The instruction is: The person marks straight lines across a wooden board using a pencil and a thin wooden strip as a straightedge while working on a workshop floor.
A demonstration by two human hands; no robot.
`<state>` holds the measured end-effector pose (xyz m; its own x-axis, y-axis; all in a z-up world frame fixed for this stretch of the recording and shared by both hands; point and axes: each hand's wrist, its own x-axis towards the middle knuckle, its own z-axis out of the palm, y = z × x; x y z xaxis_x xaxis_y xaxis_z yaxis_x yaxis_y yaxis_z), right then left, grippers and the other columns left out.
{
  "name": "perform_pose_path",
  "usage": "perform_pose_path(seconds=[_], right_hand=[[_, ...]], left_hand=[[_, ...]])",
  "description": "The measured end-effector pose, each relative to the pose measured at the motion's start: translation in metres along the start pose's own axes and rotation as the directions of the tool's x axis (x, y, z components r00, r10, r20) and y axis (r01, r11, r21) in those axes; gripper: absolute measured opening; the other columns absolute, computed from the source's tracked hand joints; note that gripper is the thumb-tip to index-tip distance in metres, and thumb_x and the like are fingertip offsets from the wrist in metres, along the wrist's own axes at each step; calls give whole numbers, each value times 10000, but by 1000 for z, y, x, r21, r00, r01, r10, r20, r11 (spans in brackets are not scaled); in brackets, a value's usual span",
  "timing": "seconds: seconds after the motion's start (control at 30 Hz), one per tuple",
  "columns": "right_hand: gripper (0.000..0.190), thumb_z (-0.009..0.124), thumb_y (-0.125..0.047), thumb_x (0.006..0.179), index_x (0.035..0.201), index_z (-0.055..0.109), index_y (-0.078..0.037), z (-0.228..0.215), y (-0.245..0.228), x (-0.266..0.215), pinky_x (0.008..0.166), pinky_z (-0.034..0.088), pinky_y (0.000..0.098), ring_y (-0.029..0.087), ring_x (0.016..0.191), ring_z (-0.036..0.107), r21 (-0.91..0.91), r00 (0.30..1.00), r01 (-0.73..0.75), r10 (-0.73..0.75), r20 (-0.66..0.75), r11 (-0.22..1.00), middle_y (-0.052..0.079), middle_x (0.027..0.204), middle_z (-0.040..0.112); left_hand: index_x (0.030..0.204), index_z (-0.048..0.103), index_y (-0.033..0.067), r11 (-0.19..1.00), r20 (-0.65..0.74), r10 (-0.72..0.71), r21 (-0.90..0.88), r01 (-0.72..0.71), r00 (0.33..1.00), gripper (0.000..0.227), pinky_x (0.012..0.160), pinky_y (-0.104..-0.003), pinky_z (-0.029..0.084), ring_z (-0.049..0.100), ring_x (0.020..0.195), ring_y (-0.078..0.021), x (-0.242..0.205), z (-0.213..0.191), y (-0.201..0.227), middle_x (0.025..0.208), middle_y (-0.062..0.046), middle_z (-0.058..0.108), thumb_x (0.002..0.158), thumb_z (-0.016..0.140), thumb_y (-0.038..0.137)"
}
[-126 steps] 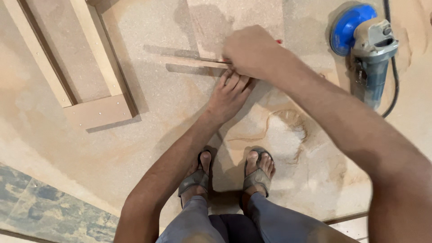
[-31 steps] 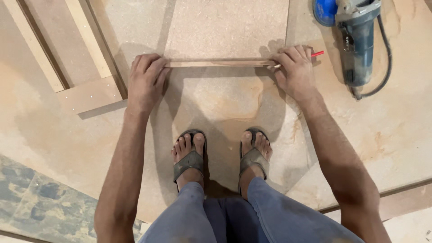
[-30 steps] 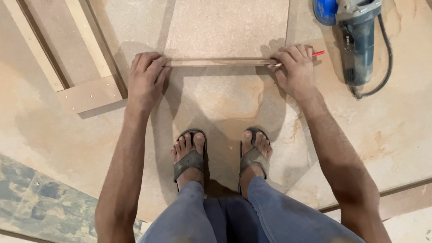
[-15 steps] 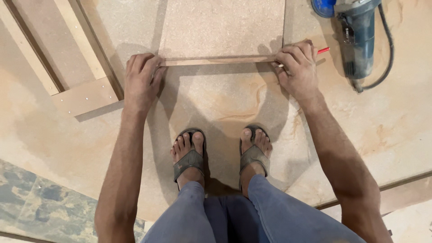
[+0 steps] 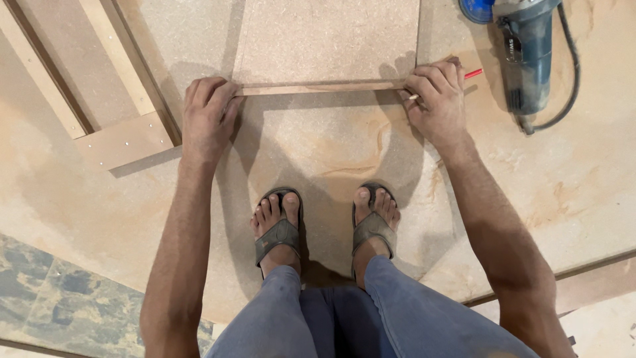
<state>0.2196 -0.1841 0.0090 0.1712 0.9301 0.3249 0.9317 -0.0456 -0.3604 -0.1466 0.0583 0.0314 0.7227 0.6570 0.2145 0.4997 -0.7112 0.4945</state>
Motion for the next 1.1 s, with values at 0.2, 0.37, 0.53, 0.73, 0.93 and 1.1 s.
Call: perform_pose_path(seconds=[0.2, 0.37, 0.53, 0.73, 0.93, 1.1], right_hand=[[313, 890, -66, 887, 1131, 693, -84, 3, 2, -2, 1083, 424, 480, 277, 1212, 574, -8, 1000, 1, -1, 1, 1000, 56, 1229, 651], [380, 896, -63, 900, 1197, 661, -100, 1, -1, 0, 1081, 439, 469, 316, 1225, 515, 3, 1000, 23, -23, -21, 1000, 86, 1304, 582], [421, 801, 18, 906, 1244, 558, -42, -18, -27, 3, 1061, 419, 499, 361, 1229, 484, 89, 994, -28, 37, -100, 996, 165, 1338, 518], [490, 525, 141, 772, 1240, 532, -3, -27, -55, 11, 1102, 385, 523, 383, 1258, 443, 167, 987, -54, 78, -140, 985, 182, 1354, 502], [537, 401, 178, 786, 1282, 518, 10, -27, -57, 19, 1100, 370, 479, 353, 1252, 439, 261, 985, -103, 136, -110, 960, 203, 1363, 502], [556, 456, 178, 901, 1436, 543, 53, -36, -66, 36, 1054, 458, 450, 370, 1233, 507, 247, 996, -84, 91, -18, 965, 233, 1355, 494]], left_hand=[[1205, 713, 100, 999, 23, -15, 50, 14, 1000, 219, 1055, -417, 520, 600, 1200, -268, -1, 8, -6, 1229, -70, 644, 1012, 800, 152], [1283, 656, 108, 988, -47, 68, 144, -61, 997, 377, 1138, -458, 475, 534, 1291, -293, -1, 11, 3, 1329, -100, 591, 959, 833, 186], [1440, 551, 118, 974, -24, 192, 130, -188, 981, 511, 1216, -517, 397, 500, 1364, -316, -16, 45, 54, 1445, -128, 523, 1005, 808, 197], [1542, 467, 55, 962, 72, 155, 217, -167, 985, 726, 1212, -605, 330, 469, 1357, -403, -19, 66, 81, 1431, -234, 485, 948, 810, 295], [1568, 457, 90, 953, 77, 149, 255, -164, 986, 746, 1227, -604, 328, 470, 1362, -396, -14, 67, 76, 1431, -222, 484, 945, 806, 306], [1576, 451, 104, 948, 92, 150, 269, -170, 984, 715, 1240, -581, 319, 472, 1369, -391, -17, 70, 71, 1426, -212, 494, 969, 782, 283]])
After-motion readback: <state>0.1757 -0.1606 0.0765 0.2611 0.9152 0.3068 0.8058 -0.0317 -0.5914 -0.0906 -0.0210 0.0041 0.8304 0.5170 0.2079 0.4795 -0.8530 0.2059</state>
